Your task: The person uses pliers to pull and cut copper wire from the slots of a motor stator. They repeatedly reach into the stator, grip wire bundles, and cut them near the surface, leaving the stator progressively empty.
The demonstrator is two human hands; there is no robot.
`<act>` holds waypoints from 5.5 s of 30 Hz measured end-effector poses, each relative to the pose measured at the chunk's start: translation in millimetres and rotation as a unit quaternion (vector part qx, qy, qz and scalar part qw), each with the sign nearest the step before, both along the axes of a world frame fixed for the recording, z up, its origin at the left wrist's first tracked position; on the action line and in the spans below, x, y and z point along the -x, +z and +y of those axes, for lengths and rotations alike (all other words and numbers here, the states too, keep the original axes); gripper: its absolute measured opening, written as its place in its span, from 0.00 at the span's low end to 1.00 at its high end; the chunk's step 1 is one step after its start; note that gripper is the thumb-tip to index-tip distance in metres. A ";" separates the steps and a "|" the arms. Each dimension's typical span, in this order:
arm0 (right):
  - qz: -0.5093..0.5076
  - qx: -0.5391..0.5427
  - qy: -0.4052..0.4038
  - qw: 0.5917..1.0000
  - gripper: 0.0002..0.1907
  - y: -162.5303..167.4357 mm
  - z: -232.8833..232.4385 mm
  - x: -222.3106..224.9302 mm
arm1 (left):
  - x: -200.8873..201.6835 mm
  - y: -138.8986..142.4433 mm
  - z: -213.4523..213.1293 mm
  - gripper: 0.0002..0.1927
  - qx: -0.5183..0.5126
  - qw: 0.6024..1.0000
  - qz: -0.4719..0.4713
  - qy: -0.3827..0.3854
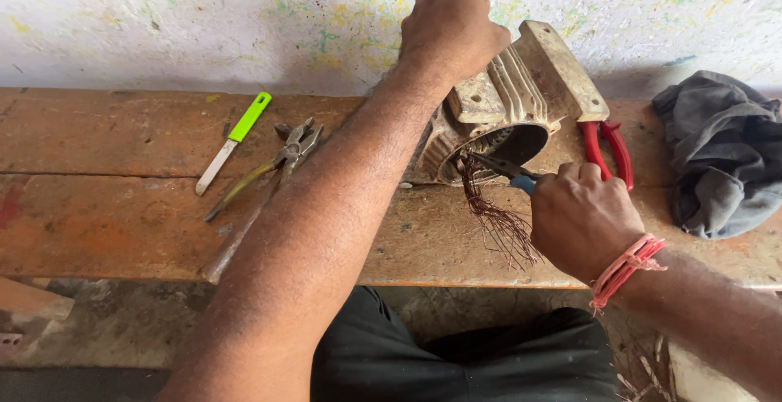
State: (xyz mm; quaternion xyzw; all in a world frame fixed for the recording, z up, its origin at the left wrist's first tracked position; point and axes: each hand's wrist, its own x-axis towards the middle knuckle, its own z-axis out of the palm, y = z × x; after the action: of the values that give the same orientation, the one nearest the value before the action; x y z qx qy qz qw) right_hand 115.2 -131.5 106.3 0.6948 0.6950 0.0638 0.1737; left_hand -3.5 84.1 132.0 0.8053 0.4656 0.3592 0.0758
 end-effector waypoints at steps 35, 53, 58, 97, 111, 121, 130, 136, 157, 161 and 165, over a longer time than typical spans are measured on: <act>0.336 0.180 -0.182 0.906 0.25 -10.6 28.6 -31.6 | 1.8 -0.8 2.5 0.26 0.036 0.999 -0.018 -0.020; 0.168 -0.028 -0.007 0.985 0.14 -20.5 -16.4 -47.0 | 3.2 -8.1 14.2 0.22 -0.018 0.999 -0.023 -0.019; 0.057 0.053 -0.035 0.996 0.13 -3.0 7.2 -5.9 | 5.3 -1.2 8.4 0.14 0.061 0.998 0.022 -0.012; 0.741 0.130 -0.186 0.632 0.18 -95.6 4.3 -50.8 | 6.1 -7.0 10.3 0.21 -0.028 0.999 -0.022 -0.037; 0.369 -0.147 0.046 0.917 0.11 -65.0 -25.4 -66.3 | 4.6 -8.5 11.0 0.19 -0.010 0.998 -0.044 -0.037; 0.197 -0.168 0.114 0.959 0.13 -45.8 -4.8 -30.5 | 7.0 -9.5 14.6 0.19 -0.011 0.999 -0.025 -0.032; 0.168 -0.175 0.088 0.966 0.14 -90.9 -11.7 -52.8 | 8.4 -7.2 11.6 0.15 0.074 0.997 0.018 -0.018; 0.007 -0.142 0.185 0.972 0.18 -85.2 -13.3 -54.4 | 3.5 -7.2 12.8 0.20 -0.001 0.999 -0.032 -0.027; 0.046 0.026 -0.036 0.998 0.21 -43.7 1.2 4.7 | 4.5 -9.2 14.7 0.20 -0.008 0.999 -0.037 -0.033; 0.066 0.063 -0.043 0.995 0.19 -42.6 3.4 10.7 | 5.6 -10.8 13.7 0.20 -0.040 0.996 -0.070 -0.045; 0.102 0.088 -0.006 0.991 0.16 -44.9 8.7 -1.8 | 5.2 -10.4 13.7 0.17 0.006 0.999 -0.032 -0.028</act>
State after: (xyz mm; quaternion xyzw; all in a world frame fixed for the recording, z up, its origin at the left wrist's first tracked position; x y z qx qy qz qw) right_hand 117.1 -122.9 61.4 0.6836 0.7081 -0.0695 0.1630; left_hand -8.7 97.9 121.6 0.8053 0.4426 0.3800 0.1057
